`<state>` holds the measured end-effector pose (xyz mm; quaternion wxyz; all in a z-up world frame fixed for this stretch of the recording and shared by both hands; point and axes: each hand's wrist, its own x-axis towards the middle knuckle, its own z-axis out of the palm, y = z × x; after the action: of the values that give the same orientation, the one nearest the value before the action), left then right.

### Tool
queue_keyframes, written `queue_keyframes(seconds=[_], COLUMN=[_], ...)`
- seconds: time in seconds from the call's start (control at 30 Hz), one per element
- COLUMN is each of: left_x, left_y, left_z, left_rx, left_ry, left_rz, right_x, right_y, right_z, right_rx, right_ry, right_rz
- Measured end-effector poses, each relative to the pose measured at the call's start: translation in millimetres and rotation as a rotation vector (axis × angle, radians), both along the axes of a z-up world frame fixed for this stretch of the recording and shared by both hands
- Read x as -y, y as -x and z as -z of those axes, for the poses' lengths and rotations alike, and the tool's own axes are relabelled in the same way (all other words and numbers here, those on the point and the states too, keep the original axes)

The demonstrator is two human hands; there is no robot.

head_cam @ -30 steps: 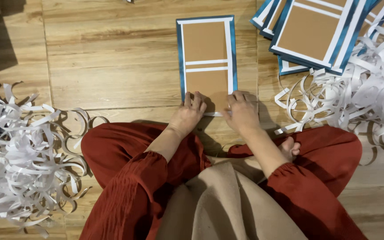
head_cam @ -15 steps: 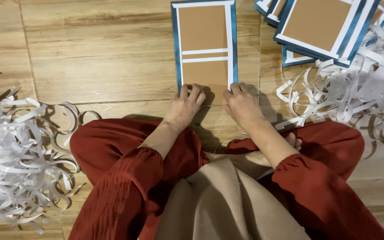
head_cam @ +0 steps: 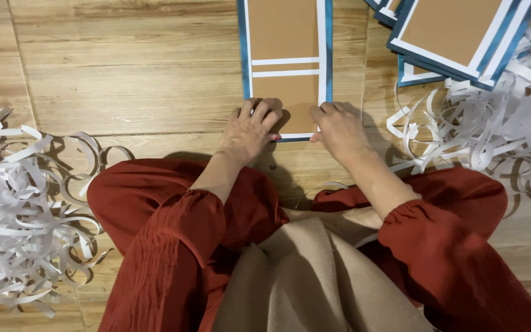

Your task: The person sits on the floor and assembles rectangular cards by applying white strips to the edges of brown cardstock. They smooth the strips down, trim excess material, and stack the finished cards into a pile.

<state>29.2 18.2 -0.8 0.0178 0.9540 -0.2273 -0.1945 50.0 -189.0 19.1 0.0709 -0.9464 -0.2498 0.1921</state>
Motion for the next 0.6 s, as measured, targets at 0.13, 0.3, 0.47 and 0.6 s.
queue_keyframes(seconds=[0.13, 0.3, 0.47, 0.6], left_x=[-1, -2, 21, 33], left_y=[-2, -1, 10, 17], left_z=[-2, -1, 8, -31], left_rx=[-0.014, 0.022, 0.135, 0.196], left_ry=[0.001, 0.018, -0.103, 0.04], left_rz=[0.004, 0.016, -0.064, -0.12], right_x=[-7, -19, -15, -31], right_y=[-15, -41, -39, 3], right_z=[5, 10, -3, 10], right_rx=[-0.088, -0.227, -0.296, -0.317], right_ry=[0.124, 0.214, 0.248, 0.146], right_rz=[-0.005, 0.001, 0.089, 0.161])
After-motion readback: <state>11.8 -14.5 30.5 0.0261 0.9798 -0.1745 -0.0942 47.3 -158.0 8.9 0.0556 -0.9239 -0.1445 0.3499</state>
